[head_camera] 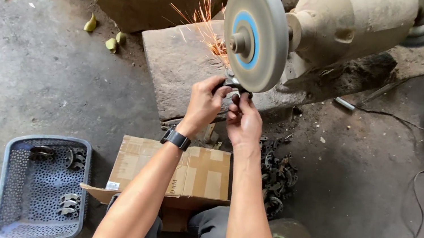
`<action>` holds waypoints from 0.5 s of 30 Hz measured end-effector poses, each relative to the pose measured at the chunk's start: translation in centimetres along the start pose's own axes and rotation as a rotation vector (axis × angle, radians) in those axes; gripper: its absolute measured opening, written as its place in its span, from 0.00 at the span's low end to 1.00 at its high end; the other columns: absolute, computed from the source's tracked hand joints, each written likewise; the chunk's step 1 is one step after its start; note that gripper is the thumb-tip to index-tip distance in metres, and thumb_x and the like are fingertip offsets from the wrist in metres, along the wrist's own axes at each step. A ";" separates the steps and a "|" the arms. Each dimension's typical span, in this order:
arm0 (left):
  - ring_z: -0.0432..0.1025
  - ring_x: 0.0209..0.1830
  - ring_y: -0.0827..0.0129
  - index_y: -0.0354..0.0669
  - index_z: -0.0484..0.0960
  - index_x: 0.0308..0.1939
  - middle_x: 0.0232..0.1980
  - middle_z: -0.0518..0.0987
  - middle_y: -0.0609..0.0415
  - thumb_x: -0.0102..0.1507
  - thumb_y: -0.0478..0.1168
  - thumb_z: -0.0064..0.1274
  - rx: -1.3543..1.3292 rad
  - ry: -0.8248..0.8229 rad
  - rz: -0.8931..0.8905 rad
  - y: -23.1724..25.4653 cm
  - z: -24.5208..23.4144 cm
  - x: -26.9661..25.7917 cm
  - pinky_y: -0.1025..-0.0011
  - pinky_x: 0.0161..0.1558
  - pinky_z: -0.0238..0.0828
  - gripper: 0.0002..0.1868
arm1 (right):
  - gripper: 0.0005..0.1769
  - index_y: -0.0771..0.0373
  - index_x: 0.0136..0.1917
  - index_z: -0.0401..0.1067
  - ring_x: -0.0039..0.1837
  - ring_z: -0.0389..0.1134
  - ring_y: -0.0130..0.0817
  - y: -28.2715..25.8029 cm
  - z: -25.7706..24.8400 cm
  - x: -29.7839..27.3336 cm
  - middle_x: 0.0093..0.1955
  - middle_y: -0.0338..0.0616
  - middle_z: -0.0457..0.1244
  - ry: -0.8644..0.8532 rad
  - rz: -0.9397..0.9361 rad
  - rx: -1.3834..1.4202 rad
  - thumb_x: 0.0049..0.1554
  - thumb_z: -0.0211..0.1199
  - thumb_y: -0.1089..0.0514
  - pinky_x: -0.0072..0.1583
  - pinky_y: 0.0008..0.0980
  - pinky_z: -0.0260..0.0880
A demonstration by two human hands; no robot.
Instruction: The person repeatedly picks up small metal parts from a pile on the floor and grinds them against a rotating bench grinder, producing sparks. After each part is ground, it is placed into a perforated plastic basket. The person remains seated on a cardboard box during the task.
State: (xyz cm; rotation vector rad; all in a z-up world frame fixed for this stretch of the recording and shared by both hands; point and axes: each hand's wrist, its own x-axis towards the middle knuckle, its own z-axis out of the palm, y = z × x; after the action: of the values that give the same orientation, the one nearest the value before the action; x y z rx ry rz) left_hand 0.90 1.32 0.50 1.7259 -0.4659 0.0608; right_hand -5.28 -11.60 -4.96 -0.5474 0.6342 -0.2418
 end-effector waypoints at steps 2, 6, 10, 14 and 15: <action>0.81 0.36 0.51 0.33 0.82 0.45 0.38 0.83 0.39 0.61 0.31 0.57 -0.009 0.004 -0.003 0.1 -0.3 0.1 0.63 0.39 0.75 0.08 | 0.10 0.60 0.55 0.72 0.38 0.62 0.24 0.2 0.5 -0.4 0.42 0.37 0.65 -0.021 0.030 -0.023 0.64 0.59 0.53 0.36 0.21 0.59; 0.81 0.36 0.53 0.32 0.82 0.45 0.37 0.83 0.39 0.62 0.31 0.56 -0.057 0.000 0.001 -0.1 1.1 -0.2 0.63 0.38 0.75 0.08 | 0.09 0.60 0.55 0.69 0.38 0.60 0.24 -0.6 -0.9 -0.1 0.45 0.38 0.64 -0.033 -0.038 0.048 0.66 0.59 0.54 0.36 0.22 0.58; 0.81 0.34 0.59 0.31 0.82 0.45 0.36 0.83 0.40 0.63 0.30 0.56 -0.029 0.021 -0.006 -0.6 -0.3 -0.3 0.65 0.36 0.75 0.08 | 0.10 0.63 0.56 0.68 0.38 0.59 0.24 0.3 -0.9 1.3 0.45 0.39 0.63 -0.145 -0.036 0.030 0.67 0.58 0.54 0.36 0.23 0.57; 0.75 0.29 0.67 0.32 0.82 0.46 0.33 0.82 0.45 0.64 0.31 0.56 -0.068 -0.003 -0.102 -0.8 -4.7 -0.4 0.68 0.32 0.72 0.09 | 0.09 0.64 0.57 0.69 0.38 0.59 0.24 0.6 4.1 -2.5 0.46 0.41 0.64 -0.171 0.058 -0.051 0.66 0.57 0.58 0.37 0.21 0.58; 0.74 0.28 0.71 0.33 0.82 0.48 0.31 0.81 0.48 0.63 0.32 0.56 -0.117 -0.042 -0.166 -0.9 -5.2 -0.5 0.69 0.31 0.71 0.10 | 0.10 0.65 0.58 0.69 0.39 0.60 0.24 0.8 4.0 -2.6 0.47 0.43 0.65 -0.167 0.051 -0.061 0.65 0.58 0.60 0.37 0.20 0.58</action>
State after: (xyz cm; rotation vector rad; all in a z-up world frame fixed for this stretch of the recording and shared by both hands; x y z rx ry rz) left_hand 1.83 6.56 0.65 1.6474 -0.3487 -0.1202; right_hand -4.82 -8.32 -1.39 -0.6025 0.4940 -0.1270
